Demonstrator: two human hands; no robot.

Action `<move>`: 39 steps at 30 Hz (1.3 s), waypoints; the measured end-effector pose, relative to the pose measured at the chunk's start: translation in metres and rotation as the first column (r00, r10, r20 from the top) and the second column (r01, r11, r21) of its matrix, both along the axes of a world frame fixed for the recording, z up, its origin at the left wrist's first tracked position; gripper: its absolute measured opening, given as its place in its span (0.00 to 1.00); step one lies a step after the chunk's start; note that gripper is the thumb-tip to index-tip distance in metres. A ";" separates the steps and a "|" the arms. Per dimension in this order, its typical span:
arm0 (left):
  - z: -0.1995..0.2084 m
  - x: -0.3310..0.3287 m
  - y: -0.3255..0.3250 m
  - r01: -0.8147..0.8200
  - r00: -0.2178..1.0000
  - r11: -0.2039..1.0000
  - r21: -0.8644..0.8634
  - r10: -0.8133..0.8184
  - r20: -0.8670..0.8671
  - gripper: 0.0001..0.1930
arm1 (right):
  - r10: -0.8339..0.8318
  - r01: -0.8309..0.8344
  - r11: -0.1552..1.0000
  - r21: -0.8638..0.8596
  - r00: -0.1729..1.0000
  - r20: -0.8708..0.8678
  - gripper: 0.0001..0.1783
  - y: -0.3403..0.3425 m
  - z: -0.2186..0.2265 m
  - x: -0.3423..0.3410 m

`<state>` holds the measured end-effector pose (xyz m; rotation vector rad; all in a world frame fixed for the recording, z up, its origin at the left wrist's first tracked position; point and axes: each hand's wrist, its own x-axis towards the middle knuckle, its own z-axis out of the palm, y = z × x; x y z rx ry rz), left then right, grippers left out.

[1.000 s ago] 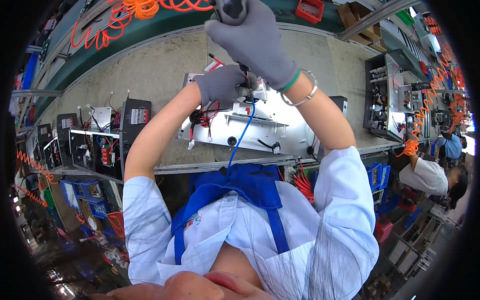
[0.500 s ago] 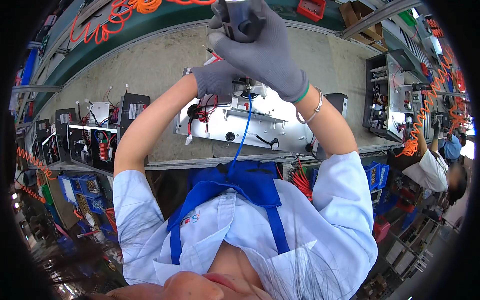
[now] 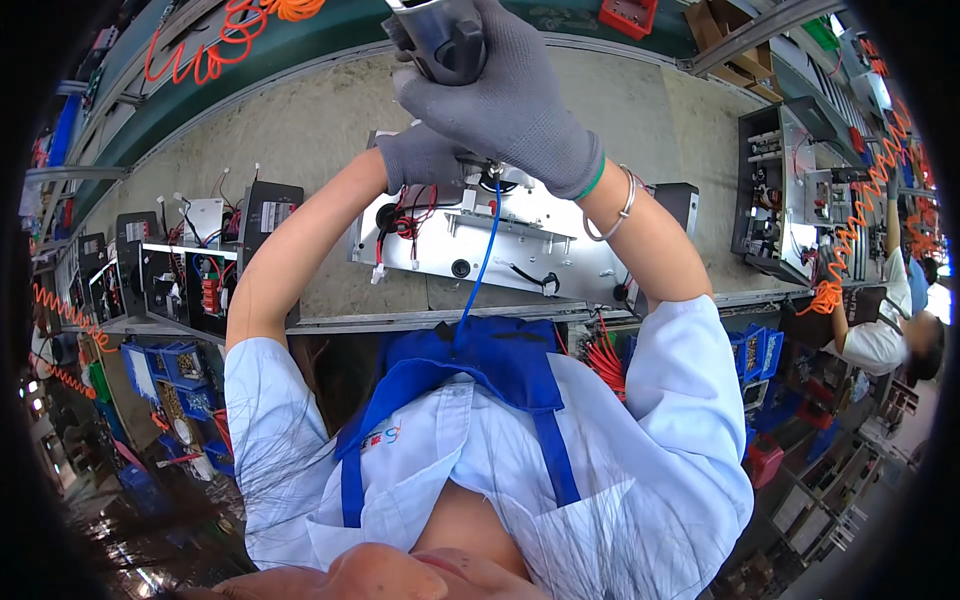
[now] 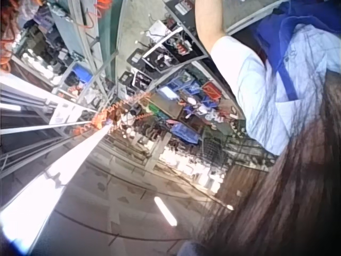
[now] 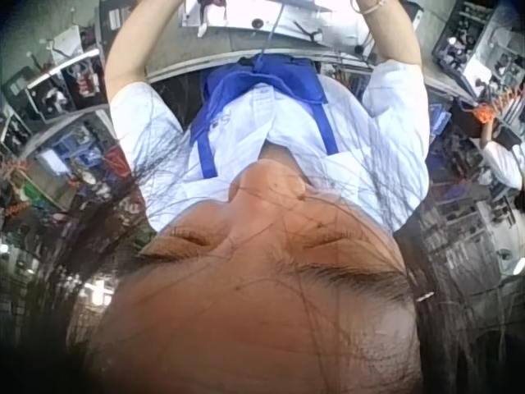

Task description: Assembling and wiring electronic components inside a metal chassis on a factory production line.

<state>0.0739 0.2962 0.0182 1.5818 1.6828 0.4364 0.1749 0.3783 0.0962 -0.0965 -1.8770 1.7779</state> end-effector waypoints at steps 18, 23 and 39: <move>-0.023 0.022 -0.004 -0.085 0.984 0.986 0.146 0.106 -0.142 0.18 | 0.149 -0.148 0.989 0.026 0.987 -0.063 0.24 0.020 -0.009 0.025; -0.020 0.043 -0.013 -0.153 0.982 0.972 0.177 0.170 -0.084 0.25 | 0.154 -0.140 0.984 0.111 0.980 -0.125 0.22 0.022 -0.009 0.029; -0.068 0.054 0.007 -0.141 0.956 0.945 0.294 0.208 -0.208 0.20 | 0.166 -0.148 0.983 0.107 0.968 -0.188 0.32 0.021 -0.012 0.029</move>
